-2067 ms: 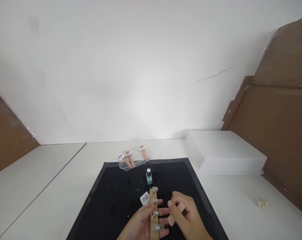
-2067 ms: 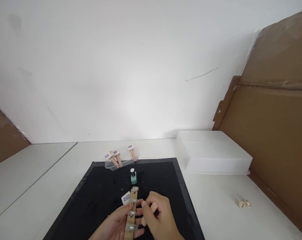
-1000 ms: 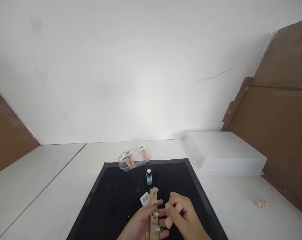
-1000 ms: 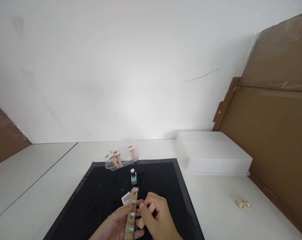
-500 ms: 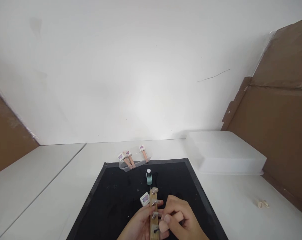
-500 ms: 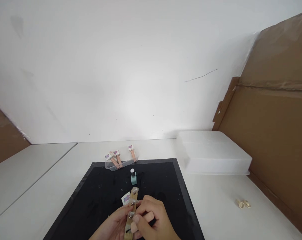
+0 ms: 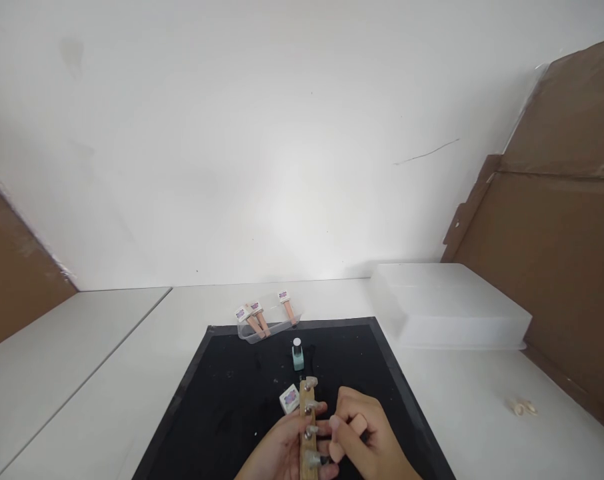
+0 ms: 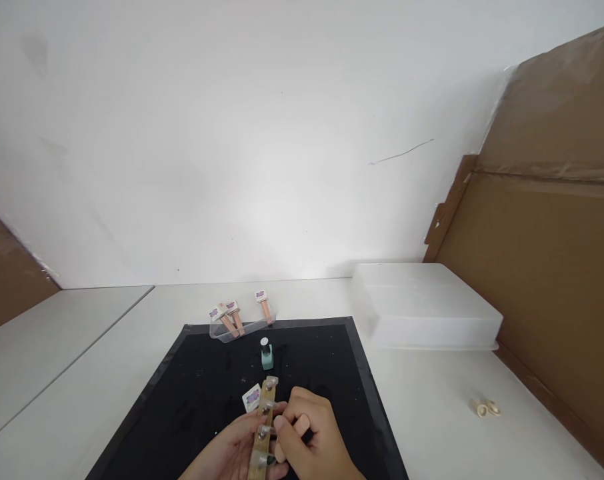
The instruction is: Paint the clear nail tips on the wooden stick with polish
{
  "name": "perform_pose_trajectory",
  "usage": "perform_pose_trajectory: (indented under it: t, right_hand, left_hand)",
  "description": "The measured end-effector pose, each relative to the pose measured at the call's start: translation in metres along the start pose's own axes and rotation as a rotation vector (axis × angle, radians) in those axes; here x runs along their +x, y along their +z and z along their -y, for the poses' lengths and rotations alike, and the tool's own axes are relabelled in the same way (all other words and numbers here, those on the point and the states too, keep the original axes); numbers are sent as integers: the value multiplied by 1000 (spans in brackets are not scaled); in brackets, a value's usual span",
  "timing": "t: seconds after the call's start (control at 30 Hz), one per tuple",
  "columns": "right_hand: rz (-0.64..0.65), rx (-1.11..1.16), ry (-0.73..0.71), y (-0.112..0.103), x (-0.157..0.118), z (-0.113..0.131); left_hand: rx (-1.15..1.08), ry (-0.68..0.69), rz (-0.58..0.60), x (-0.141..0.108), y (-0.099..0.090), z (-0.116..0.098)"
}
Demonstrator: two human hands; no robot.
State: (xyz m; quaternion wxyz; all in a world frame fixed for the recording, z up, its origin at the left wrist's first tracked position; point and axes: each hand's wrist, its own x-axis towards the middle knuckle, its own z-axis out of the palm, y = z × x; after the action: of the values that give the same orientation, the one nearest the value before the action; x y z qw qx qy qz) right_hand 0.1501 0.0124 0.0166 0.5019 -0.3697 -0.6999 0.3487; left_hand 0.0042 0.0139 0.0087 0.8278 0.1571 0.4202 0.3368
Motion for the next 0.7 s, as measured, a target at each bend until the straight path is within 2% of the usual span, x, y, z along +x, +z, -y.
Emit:
perform_pose_trajectory:
  t: [0.3,0.57,0.7]
  right_hand:
    - [-11,54,-23,-3,0,3]
    - [85,145,-153,4,-1,-4]
    - [110,125,-135,6,-1,-6]
  left_hand:
    - [-25,-25,4,-3,2,-2]
    - [-50,-12,18,0,-1,1]
    - [-51,-14,25,-2,-1,1]
